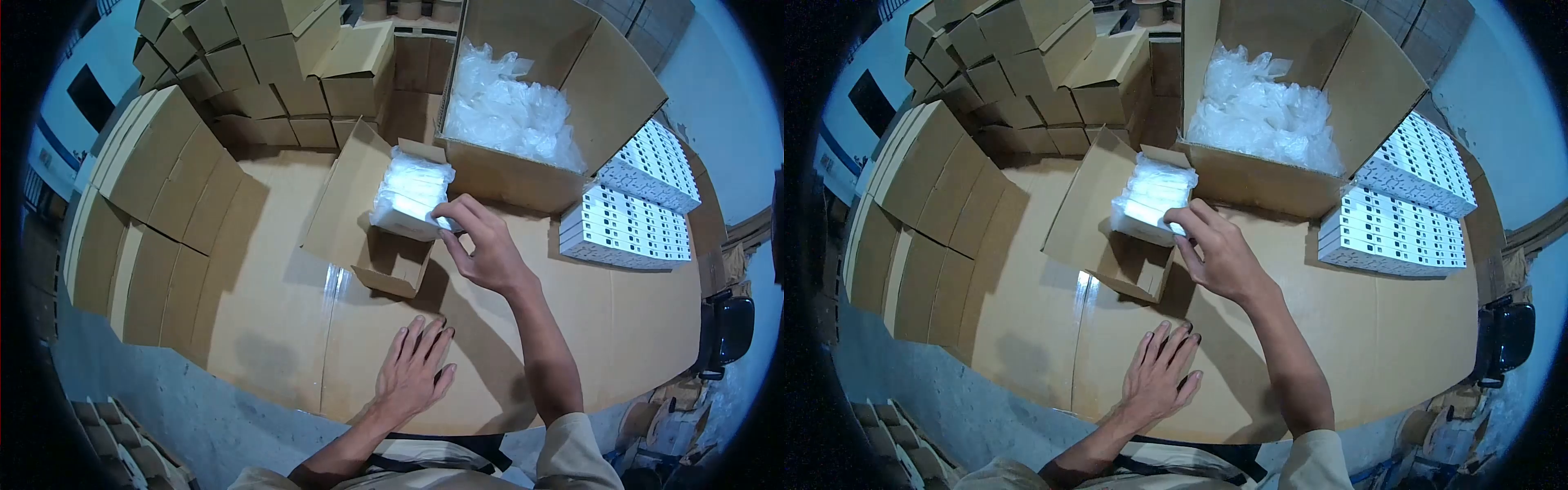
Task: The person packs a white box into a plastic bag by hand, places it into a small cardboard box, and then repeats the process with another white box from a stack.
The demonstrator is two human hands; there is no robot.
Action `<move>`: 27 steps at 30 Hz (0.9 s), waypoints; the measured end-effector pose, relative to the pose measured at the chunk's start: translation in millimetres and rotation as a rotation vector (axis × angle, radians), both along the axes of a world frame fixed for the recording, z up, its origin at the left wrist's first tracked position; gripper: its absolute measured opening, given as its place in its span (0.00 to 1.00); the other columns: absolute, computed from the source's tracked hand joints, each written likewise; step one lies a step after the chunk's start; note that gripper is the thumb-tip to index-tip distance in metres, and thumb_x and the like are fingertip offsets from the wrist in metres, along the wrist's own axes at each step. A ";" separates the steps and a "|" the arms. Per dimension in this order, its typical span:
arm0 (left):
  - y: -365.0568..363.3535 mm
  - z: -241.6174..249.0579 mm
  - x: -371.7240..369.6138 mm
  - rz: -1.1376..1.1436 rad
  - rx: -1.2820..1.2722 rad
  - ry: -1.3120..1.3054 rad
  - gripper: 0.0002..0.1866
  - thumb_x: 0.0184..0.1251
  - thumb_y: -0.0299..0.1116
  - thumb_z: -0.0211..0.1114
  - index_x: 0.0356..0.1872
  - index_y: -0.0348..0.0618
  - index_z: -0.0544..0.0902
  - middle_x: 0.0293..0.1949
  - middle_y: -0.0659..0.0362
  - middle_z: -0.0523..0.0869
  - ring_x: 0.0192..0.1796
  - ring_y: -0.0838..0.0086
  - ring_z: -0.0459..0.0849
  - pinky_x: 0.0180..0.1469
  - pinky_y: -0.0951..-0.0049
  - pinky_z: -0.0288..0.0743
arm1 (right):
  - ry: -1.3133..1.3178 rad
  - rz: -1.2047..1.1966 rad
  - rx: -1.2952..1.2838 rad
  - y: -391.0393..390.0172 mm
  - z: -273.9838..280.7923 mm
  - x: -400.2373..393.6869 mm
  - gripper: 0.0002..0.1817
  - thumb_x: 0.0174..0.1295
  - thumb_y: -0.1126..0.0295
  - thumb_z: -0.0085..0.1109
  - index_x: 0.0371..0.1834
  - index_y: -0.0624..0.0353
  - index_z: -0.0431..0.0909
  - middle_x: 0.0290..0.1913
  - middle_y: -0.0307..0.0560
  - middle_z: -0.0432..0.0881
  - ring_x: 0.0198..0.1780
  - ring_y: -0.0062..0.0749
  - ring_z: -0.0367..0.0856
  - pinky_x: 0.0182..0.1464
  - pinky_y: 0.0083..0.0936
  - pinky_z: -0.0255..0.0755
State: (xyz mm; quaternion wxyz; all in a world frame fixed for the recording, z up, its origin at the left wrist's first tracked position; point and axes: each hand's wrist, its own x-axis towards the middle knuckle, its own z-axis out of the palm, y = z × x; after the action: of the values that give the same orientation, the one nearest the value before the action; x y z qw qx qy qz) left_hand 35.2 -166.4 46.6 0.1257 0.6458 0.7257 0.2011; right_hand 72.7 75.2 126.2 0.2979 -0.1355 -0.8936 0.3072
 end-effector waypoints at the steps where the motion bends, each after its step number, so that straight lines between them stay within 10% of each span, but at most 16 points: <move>1: 0.4 -1.5 -0.4 0.004 0.005 -0.007 0.33 0.71 0.48 0.65 0.73 0.46 0.73 0.76 0.51 0.69 0.78 0.49 0.62 0.79 0.47 0.56 | -0.032 -0.003 0.025 -1.7 5.4 -1.7 0.17 0.61 0.84 0.64 0.53 0.57 0.79 0.45 0.50 0.79 0.43 0.46 0.84 0.45 0.38 0.82; 27: 9.7 2.0 1.4 0.015 0.021 -0.041 0.34 0.65 0.44 0.69 0.71 0.46 0.74 0.72 0.51 0.72 0.76 0.48 0.64 0.78 0.45 0.55 | -0.260 -0.217 0.371 -18.5 -23.6 -40.7 0.07 0.61 0.75 0.64 0.43 0.59 0.81 0.45 0.51 0.76 0.49 0.46 0.82 0.47 0.44 0.80</move>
State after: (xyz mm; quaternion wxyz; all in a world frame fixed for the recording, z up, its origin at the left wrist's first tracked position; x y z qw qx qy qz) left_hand 36.6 -156.7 48.6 0.1323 0.6373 0.7257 0.2228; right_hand 32.0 56.6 102.6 0.2315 -0.2120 -0.9457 0.0839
